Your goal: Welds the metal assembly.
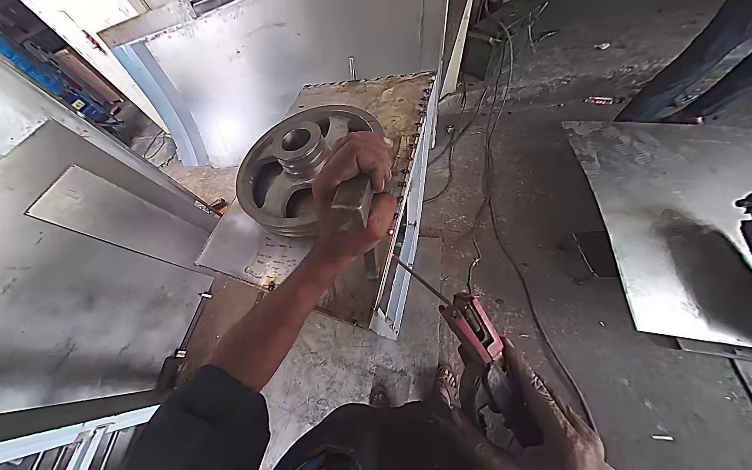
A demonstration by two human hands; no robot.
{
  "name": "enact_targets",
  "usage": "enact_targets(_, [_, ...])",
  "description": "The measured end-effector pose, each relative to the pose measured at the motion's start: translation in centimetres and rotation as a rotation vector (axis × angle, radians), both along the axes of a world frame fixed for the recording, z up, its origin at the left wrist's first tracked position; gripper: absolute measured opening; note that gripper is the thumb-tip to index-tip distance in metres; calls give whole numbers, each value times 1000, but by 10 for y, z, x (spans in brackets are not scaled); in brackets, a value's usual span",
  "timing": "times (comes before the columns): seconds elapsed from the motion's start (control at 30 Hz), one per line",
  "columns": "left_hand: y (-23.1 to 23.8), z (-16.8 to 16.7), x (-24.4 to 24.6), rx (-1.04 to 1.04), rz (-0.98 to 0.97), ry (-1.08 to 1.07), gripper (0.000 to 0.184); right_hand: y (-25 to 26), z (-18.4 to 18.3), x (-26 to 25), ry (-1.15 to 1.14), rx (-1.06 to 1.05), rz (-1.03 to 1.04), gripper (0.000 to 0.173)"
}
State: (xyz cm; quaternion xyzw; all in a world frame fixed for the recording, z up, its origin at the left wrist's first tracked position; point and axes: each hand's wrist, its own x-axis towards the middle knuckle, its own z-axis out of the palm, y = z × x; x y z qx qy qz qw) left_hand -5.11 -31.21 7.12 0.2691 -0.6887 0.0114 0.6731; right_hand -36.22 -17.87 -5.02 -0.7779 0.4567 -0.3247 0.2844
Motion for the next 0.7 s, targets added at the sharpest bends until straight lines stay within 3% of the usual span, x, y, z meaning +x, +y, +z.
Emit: enact_targets(0.7, [32,-1,-8,-32,25,-118,15,-5,-2,14,-16,-43,-8,100])
